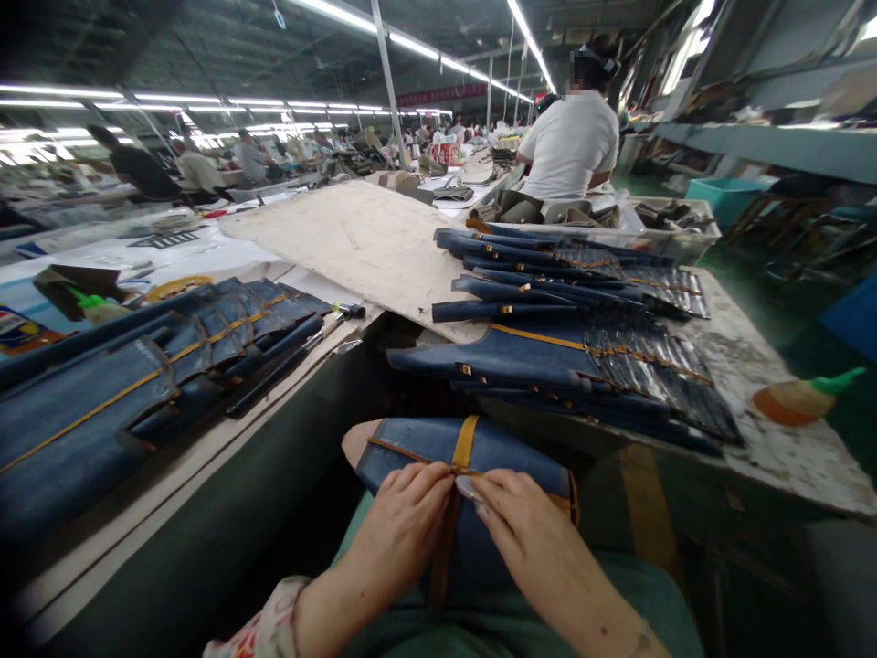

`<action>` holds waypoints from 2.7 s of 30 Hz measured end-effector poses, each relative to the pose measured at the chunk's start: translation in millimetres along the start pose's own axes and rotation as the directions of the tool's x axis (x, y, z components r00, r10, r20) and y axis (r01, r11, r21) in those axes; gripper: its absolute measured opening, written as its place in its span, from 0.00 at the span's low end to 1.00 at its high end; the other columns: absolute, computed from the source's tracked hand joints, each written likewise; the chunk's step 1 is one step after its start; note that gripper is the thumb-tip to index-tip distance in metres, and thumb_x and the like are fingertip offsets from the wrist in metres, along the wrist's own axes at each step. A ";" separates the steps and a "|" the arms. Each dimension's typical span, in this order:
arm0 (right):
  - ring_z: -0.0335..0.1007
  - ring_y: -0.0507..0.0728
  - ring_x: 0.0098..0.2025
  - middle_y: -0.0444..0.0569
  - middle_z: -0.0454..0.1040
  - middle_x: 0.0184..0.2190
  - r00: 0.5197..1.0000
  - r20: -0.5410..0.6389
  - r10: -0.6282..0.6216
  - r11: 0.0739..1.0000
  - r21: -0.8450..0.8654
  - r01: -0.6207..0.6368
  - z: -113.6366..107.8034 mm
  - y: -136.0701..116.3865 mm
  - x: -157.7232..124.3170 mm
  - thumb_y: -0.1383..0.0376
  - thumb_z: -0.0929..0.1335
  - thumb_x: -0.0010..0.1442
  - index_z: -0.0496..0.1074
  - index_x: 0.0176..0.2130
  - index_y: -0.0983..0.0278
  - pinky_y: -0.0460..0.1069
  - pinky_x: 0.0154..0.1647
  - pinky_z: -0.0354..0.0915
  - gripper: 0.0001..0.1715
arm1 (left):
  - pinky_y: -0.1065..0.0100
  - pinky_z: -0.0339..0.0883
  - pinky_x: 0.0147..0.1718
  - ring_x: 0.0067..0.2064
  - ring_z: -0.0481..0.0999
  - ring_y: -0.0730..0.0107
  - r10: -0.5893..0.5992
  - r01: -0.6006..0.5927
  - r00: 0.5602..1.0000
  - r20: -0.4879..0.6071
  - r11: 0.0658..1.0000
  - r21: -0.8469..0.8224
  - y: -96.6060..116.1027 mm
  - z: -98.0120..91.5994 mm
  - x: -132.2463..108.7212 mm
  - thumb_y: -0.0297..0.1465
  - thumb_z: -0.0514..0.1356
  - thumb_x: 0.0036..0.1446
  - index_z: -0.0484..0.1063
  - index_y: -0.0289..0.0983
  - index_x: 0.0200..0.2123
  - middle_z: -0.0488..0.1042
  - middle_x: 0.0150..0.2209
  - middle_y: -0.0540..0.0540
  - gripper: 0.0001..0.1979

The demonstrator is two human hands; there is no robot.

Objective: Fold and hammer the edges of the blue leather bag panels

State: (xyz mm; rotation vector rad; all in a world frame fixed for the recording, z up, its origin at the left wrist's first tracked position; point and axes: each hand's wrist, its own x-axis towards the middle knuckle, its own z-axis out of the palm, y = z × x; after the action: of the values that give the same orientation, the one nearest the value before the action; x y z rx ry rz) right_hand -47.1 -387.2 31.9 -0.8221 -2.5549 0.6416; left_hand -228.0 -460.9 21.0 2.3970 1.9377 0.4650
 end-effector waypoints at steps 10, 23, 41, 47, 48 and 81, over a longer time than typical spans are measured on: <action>0.66 0.58 0.46 0.51 0.70 0.46 0.990 -0.143 -0.014 0.981 -0.191 -0.014 19.3 -7.9 -0.5 0.67 0.54 0.65 0.67 0.51 0.65 0.52 0.45 0.70 0.20 | 0.63 0.57 0.47 0.51 0.64 0.65 0.003 -0.003 1.000 -0.027 1.000 -0.010 -2.5 6.5 -3.3 0.26 0.49 0.58 0.64 0.38 0.50 0.65 0.55 0.47 0.16; 0.66 0.59 0.41 0.53 0.71 0.42 0.976 -0.211 -0.057 0.908 -0.416 -0.037 30.6 -11.7 8.4 0.75 0.56 0.60 0.68 0.50 0.64 0.54 0.41 0.70 0.22 | 0.61 0.61 0.46 0.49 0.65 0.65 -0.035 0.035 0.999 0.002 0.999 -0.020 2.4 -2.0 -1.9 0.25 0.51 0.58 0.64 0.38 0.51 0.66 0.53 0.45 0.17; 0.66 0.59 0.44 0.52 0.70 0.45 0.984 -0.075 -0.162 0.916 -0.383 0.122 3.5 7.4 -5.9 0.75 0.57 0.59 0.70 0.48 0.66 0.55 0.44 0.69 0.21 | 0.62 0.63 0.43 0.48 0.65 0.67 0.005 -0.005 1.000 0.022 1.000 0.024 1.2 -12.4 -3.0 0.28 0.50 0.60 0.65 0.42 0.51 0.67 0.53 0.49 0.16; 0.63 0.58 0.48 0.50 0.69 0.49 0.981 -0.031 -0.193 0.948 -0.265 0.178 -1.0 -14.6 14.2 0.77 0.59 0.60 0.68 0.52 0.67 0.55 0.51 0.65 0.22 | 0.62 0.63 0.45 0.49 0.65 0.67 -0.062 0.063 0.998 -0.033 0.998 0.025 -9.0 -13.5 -10.7 0.28 0.49 0.62 0.61 0.42 0.55 0.66 0.54 0.48 0.18; 0.62 0.58 0.48 0.50 0.69 0.48 0.981 -0.028 -0.194 0.948 -0.262 0.180 1.0 -15.8 17.2 0.77 0.60 0.59 0.68 0.51 0.67 0.55 0.51 0.65 0.22 | 0.61 0.63 0.45 0.50 0.65 0.66 -0.079 0.081 0.996 -0.034 0.996 0.048 -11.0 -12.5 -11.7 0.28 0.49 0.61 0.62 0.41 0.55 0.66 0.54 0.48 0.18; 0.64 0.58 0.45 0.50 0.71 0.47 0.965 0.083 -0.248 0.930 -0.258 0.262 45.6 -41.9 86.3 0.76 0.63 0.59 0.71 0.48 0.66 0.51 0.47 0.66 0.19 | 0.57 0.64 0.46 0.52 0.64 0.59 -0.339 0.352 0.934 -0.117 0.928 0.122 -69.5 -27.7 -43.6 0.33 0.49 0.62 0.66 0.41 0.53 0.67 0.53 0.44 0.17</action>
State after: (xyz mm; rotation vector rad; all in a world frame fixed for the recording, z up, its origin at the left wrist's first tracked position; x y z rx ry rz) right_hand -152.9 -378.0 34.7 -0.5423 -2.7680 0.2419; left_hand -308.9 -491.6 23.9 2.0660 2.4464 0.4411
